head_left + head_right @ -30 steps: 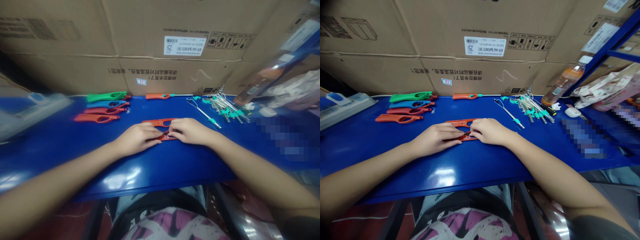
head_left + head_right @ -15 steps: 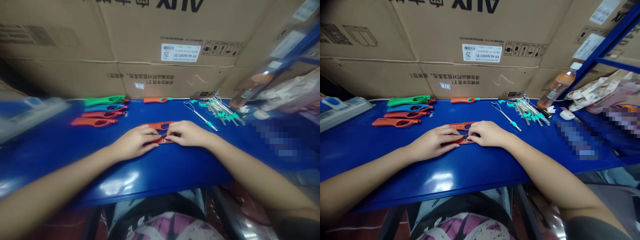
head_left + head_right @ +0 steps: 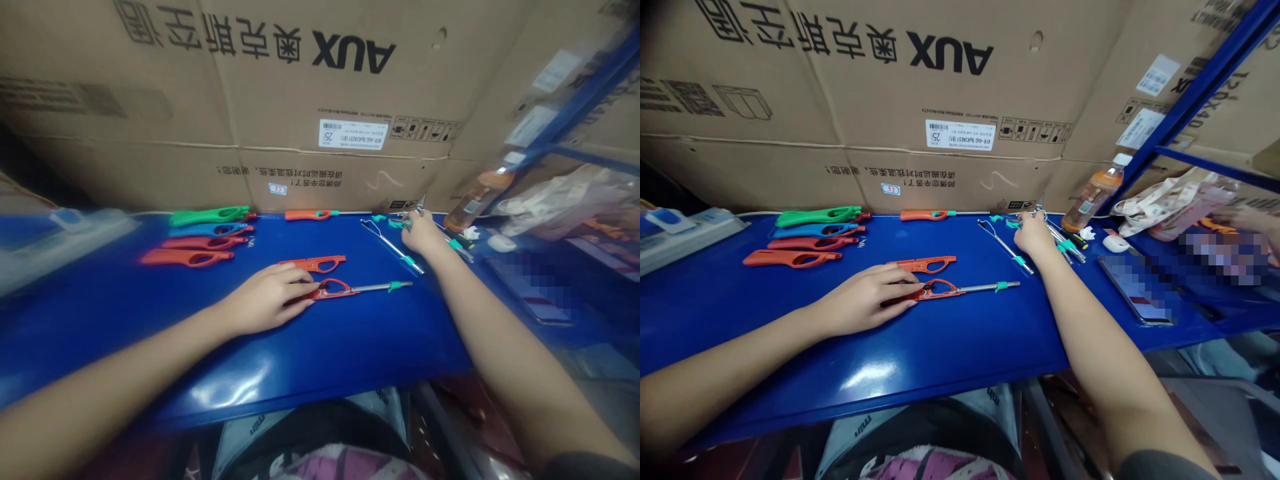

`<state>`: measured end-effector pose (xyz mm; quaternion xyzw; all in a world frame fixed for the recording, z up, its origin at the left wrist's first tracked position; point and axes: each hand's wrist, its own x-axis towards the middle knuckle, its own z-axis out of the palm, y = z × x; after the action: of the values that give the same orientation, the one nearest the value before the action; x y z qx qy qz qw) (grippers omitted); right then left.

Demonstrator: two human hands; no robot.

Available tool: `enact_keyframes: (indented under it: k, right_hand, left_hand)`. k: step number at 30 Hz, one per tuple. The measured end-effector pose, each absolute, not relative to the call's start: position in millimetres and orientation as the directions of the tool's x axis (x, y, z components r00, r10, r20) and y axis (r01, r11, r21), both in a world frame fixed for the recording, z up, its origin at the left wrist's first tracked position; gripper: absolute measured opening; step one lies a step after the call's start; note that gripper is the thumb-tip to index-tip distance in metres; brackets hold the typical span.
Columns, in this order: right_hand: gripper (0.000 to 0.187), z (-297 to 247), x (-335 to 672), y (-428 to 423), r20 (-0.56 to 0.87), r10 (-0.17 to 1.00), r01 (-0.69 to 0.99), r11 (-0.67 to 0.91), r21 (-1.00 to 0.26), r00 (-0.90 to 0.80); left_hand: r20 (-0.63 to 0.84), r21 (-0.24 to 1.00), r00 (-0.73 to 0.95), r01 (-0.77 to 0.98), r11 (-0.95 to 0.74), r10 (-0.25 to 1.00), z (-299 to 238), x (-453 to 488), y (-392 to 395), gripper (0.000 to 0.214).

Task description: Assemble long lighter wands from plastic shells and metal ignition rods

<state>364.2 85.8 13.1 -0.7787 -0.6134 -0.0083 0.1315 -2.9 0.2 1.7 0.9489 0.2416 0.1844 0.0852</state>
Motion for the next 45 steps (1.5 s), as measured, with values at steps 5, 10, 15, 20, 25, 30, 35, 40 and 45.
enact_keyframes:
  k: [5, 10, 15, 20, 25, 30, 35, 40, 45]
  right_hand:
    - [0.040, 3.7, 368.3, 89.5, 0.189, 0.960, 0.971, -0.176, -0.164, 0.206]
    - [0.034, -1.8, 368.0, 91.8, 0.190, 0.963, 0.975, -0.167, -0.150, 0.194]
    - [0.021, -3.6, 368.2, 94.4, 0.202, 0.968, 0.980, -0.118, -0.160, 0.149]
    - [0.016, 2.7, 351.4, 89.5, 0.231, 0.973, 0.978, 0.038, -0.204, 0.010]
    - [0.016, 9.4, 324.4, 71.2, 0.167, 0.960, 0.932, 0.262, -0.250, -0.225]
    - [0.023, 13.8, 303.6, 49.8, 0.038, 0.928, 0.890, 0.366, -0.271, -0.370]
    - [0.011, 13.0, 294.4, 46.8, 0.059, 0.939, 0.917, 0.344, -0.203, -0.339]
    - [0.007, 12.4, 294.6, 52.3, 0.220, 0.923, 0.856, 0.376, -0.354, -0.314]
    - [0.010, 17.2, 290.1, 49.3, 0.210, 0.946, 0.712, 0.324, -0.623, -0.246]
  left_hand:
    - [0.314, 0.207, 0.816, 0.439, -0.874, 0.485, 1.2, -3.5, -0.2, 0.028]
    - [0.327, 0.221, 0.818, 0.422, -0.879, 0.474, 1.1, -3.4, -0.5, 0.028]
    - [0.318, 0.221, 0.818, 0.427, -0.877, 0.479, 0.7, -3.5, -0.7, 0.028]
    - [0.309, 0.208, 0.824, 0.428, -0.880, 0.474, 0.6, -3.9, -0.2, 0.030]
    - [0.323, 0.200, 0.823, 0.423, -0.884, 0.467, 0.0, -3.2, 0.6, 0.029]
    - [0.346, 0.187, 0.823, 0.410, -0.893, 0.450, -0.3, -3.4, 0.1, 0.030]
    - [0.341, 0.208, 0.820, 0.410, -0.888, 0.459, -0.8, -3.9, 0.2, 0.029]
    - [0.338, 0.208, 0.821, 0.412, -0.887, 0.460, -2.1, -4.5, 0.8, 0.029]
    - [0.389, 0.204, 0.821, 0.366, -0.908, 0.419, -0.8, -3.8, 0.4, 0.027]
